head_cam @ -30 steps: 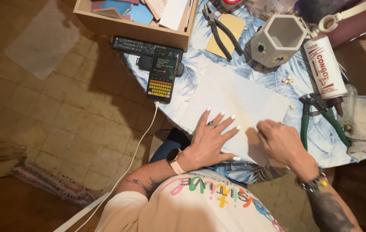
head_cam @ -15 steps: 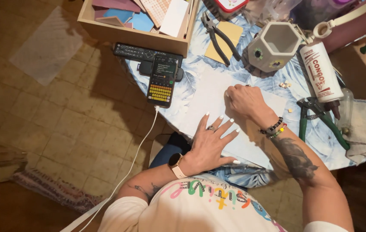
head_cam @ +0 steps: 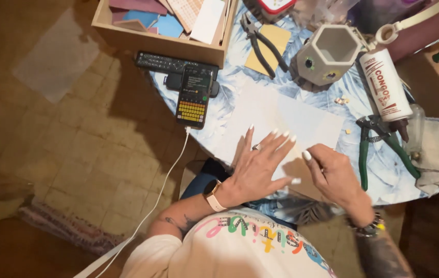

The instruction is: Decorating a white hexagonal planter with small flower-shaped pieces and cleaning small components

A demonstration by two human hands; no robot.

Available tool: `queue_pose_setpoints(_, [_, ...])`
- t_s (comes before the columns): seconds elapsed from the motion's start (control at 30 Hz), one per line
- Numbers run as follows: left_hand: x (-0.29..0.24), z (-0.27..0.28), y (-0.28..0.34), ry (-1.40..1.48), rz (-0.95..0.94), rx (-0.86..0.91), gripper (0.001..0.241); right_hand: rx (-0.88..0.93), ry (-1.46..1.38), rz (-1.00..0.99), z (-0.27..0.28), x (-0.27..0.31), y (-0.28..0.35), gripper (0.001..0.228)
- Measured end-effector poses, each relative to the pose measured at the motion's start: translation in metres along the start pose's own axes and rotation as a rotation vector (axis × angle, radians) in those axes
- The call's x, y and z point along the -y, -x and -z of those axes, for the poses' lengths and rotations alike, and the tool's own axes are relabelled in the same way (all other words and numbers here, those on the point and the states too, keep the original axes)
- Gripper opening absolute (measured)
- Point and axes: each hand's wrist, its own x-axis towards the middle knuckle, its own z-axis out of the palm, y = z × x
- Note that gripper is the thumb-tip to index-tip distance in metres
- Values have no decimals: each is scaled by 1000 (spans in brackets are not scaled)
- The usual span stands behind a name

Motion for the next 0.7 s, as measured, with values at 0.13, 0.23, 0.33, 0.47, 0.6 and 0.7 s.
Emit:
queue_pose_setpoints(0.13, [0,6,-19,287,-39,-258,56,-203,-289,93,-3,36,-18,29])
queue_pose_setpoints(0.23, [2,15,-27,762,68,-299,46,-302,-508,101,-7,50,-30,28])
queue_pose_setpoints(0.33, [0,22,-30,944,54,-318,47,-336,-608,120,-9,58,-38,28])
queue_pose_setpoints(0.47, [-1,28,-34,932,114,-344,41,-343,-742,114,-16,57,-46,27])
queue_pose_setpoints(0.6, [2,21,-35,901,170,-360,34,-325,-795,75,-24,54,-48,25])
queue_pose_setpoints(0.7, [0,26,-36,902,169,-359,31,-316,-830,51,-24,54,-49,25])
